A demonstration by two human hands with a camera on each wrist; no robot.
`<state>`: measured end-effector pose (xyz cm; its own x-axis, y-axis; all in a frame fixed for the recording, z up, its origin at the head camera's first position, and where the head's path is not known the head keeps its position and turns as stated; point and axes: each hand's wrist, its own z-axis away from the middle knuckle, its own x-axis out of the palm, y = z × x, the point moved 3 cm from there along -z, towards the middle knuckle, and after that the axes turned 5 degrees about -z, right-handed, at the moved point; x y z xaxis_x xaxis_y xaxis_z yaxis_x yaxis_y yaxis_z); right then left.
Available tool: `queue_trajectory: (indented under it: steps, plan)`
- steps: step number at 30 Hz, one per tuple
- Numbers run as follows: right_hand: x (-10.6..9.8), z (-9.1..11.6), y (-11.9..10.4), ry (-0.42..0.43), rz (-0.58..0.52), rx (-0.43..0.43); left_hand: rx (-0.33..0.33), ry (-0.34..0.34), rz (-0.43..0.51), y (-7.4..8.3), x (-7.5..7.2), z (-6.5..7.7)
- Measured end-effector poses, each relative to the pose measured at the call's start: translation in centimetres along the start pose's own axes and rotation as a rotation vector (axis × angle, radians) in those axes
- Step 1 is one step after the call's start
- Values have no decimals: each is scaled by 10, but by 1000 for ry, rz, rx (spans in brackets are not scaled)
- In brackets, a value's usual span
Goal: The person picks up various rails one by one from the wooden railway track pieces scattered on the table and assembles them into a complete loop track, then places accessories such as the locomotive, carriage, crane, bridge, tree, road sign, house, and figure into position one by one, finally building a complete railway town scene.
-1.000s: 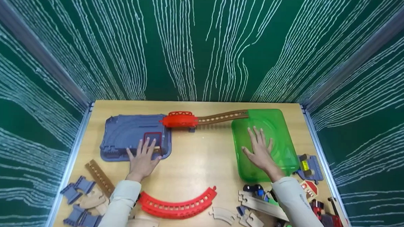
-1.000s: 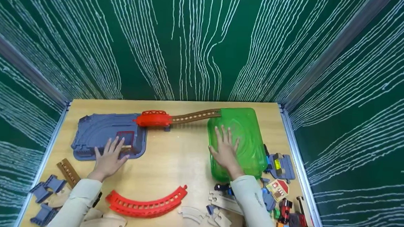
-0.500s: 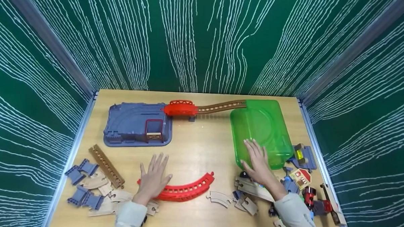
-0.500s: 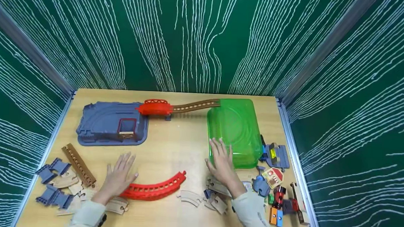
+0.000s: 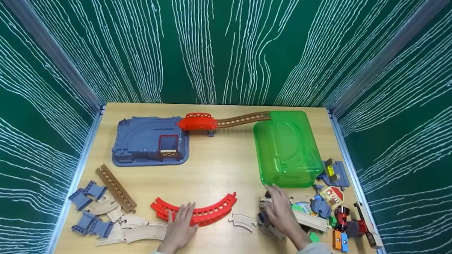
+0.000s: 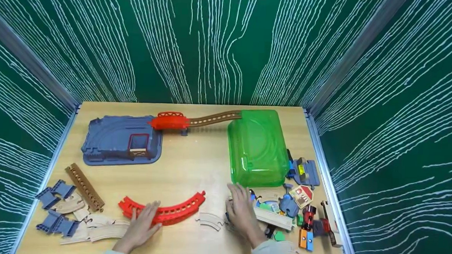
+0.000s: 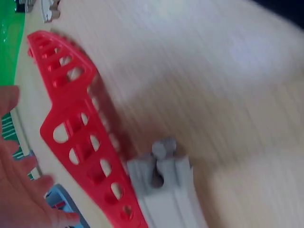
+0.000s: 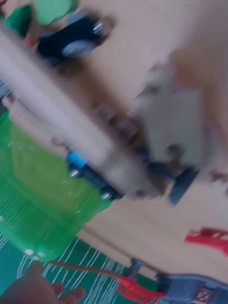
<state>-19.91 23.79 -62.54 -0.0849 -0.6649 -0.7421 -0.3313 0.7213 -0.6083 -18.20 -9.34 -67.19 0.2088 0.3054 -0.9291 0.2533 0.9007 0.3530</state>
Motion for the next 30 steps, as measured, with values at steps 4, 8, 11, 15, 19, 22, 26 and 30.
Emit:
queue_trajectory:
  steps: [4, 8, 11, 15, 19, 22, 26, 30]
  plan:
    - [19, 17, -1, -11, 12, -26, 37, -33, -3, 6, 7, 5]
    - [36, 27, 0, -32, 29, -83, 45, -60, -25, 9, 9, 2]
    - [45, 34, 1, -41, 33, -87, 36, -79, -36, 11, 10, -1]
    - [57, 43, 0, -91, 34, -83, 23, -98, -44, 12, 11, -2]
    - [64, 50, 1, -137, 69, -114, 24, -104, -54, 12, 11, -4]
    - [60, 54, 5, -112, 85, -131, 27, -98, -67, 11, 11, -5]
    - [42, 56, 23, 6, 99, -107, 38, -84, -79, 11, 11, -4]
    - [22, 57, 48, 75, 155, -3, 55, -66, -93, 10, 11, -1]
